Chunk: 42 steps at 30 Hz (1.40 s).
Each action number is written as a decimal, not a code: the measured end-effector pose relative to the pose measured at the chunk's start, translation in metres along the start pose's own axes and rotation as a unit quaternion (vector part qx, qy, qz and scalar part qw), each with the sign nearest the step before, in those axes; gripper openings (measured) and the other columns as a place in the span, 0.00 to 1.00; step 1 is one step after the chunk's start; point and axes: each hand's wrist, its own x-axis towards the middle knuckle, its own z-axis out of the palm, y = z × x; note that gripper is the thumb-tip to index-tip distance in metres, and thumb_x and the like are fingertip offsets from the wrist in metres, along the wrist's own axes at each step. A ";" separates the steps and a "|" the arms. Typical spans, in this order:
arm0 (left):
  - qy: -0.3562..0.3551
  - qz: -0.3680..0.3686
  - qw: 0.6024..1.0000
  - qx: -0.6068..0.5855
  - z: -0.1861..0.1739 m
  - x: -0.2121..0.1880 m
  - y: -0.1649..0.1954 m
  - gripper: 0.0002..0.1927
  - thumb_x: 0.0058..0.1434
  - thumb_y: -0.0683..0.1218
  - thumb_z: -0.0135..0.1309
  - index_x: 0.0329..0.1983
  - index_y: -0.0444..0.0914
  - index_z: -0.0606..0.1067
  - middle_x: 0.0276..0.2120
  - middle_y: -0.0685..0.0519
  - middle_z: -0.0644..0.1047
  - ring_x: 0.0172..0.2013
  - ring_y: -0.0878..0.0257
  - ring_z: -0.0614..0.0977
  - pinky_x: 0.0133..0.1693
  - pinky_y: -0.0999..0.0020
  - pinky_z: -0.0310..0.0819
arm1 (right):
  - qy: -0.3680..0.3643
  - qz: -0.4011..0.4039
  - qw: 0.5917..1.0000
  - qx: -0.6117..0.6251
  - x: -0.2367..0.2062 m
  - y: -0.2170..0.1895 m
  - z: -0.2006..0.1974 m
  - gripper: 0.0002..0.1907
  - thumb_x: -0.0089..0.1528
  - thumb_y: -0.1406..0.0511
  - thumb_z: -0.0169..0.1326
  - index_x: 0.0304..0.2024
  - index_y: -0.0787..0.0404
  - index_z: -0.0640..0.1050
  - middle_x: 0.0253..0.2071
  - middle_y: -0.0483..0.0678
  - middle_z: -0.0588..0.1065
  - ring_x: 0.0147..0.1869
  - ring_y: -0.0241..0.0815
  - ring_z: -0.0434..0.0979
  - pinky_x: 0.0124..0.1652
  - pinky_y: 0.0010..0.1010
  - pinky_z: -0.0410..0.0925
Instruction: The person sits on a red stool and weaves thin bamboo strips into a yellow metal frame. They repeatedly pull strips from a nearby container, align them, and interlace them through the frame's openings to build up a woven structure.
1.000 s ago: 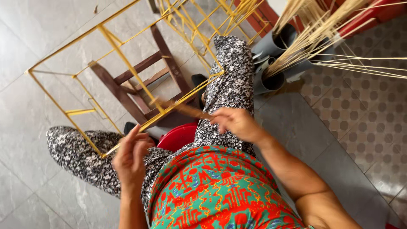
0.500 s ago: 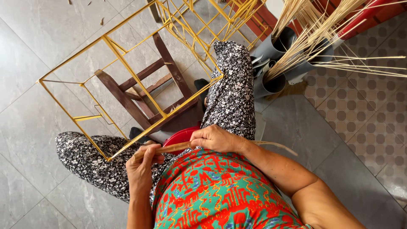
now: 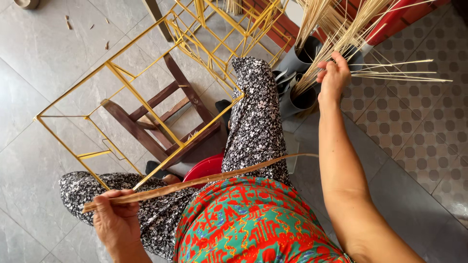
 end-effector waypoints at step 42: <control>0.250 0.111 0.898 0.345 -0.140 0.060 0.004 0.44 0.73 0.40 0.66 0.78 0.28 0.47 0.53 0.44 0.76 0.50 0.54 0.85 0.39 0.68 0.80 | -0.027 -0.011 0.954 -0.299 0.125 -0.068 -0.013 0.18 0.64 0.61 0.64 0.50 0.64 0.75 0.51 0.57 0.76 0.56 0.47 0.77 0.61 0.45 0.67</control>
